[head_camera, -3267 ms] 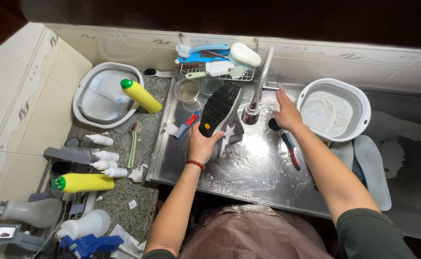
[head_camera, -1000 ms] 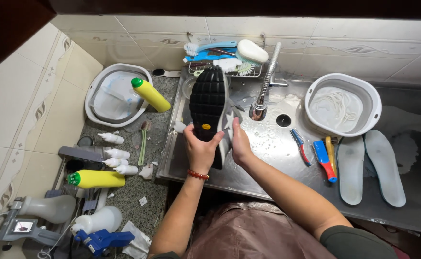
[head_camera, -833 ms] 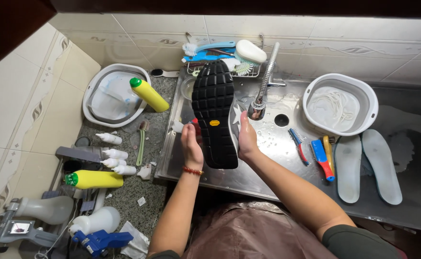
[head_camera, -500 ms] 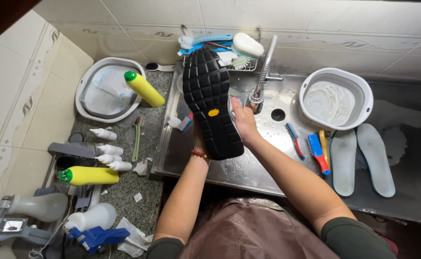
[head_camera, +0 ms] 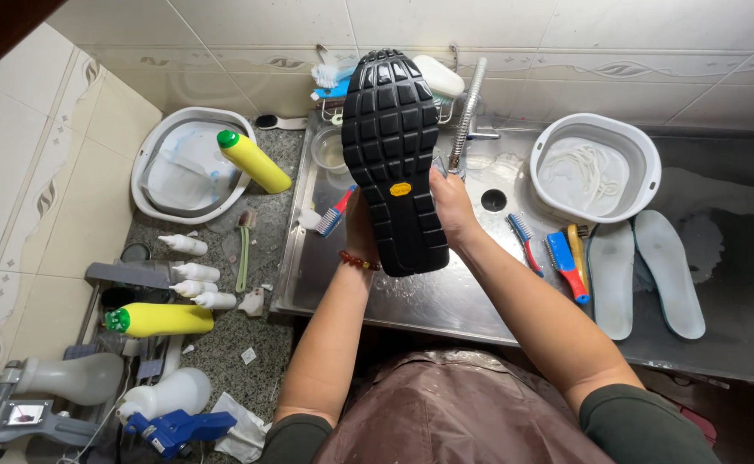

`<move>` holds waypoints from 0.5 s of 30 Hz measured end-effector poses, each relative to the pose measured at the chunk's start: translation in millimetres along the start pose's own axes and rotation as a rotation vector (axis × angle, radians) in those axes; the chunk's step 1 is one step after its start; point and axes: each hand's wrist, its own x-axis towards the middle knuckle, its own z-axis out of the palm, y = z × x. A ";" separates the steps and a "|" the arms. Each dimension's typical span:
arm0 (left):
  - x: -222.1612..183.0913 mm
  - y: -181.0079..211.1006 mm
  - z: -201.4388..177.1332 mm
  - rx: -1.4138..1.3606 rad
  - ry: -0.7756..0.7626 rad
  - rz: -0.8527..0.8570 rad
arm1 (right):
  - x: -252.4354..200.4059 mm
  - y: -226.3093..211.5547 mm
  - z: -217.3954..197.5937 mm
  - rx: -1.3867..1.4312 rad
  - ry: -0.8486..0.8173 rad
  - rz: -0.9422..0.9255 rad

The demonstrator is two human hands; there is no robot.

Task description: Thoroughly rinse and clean a grey and white sneaker using water under a flexible faucet at a service station.

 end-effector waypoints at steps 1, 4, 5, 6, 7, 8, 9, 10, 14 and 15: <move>-4.8 11.5 11.3 0.001 -0.004 -0.004 | -0.3 -0.7 -4.7 0.002 0.004 -0.004; -16.1 44.8 51.7 0.156 -0.037 -0.070 | -2.1 -8.7 -13.5 0.183 -0.120 0.160; -21.6 54.8 67.6 0.141 -0.169 -0.068 | -6.8 -12.1 -12.5 0.262 -0.104 0.161; -23.7 66.0 84.7 0.124 -0.306 -0.059 | -7.6 -17.8 -10.8 0.338 -0.095 0.156; -17.5 53.6 69.5 0.123 -0.311 -0.059 | -6.8 -10.8 -12.5 0.337 -0.094 0.151; -11.8 41.6 54.1 0.089 -0.313 -0.073 | -5.9 -3.3 -13.8 0.390 -0.006 0.171; -5.8 29.6 38.6 0.056 -0.314 -0.087 | -4.7 4.3 -15.2 0.442 0.082 0.190; -2.3 19.8 28.1 0.055 -0.316 -0.090 | -6.0 13.2 -19.1 0.443 0.086 0.188; 2.5 -5.1 9.1 0.259 -0.168 -0.083 | -10.0 44.1 -36.5 0.244 0.142 0.201; -0.4 -6.6 9.3 0.338 -0.159 -0.050 | -11.7 51.6 -40.2 0.202 0.090 0.182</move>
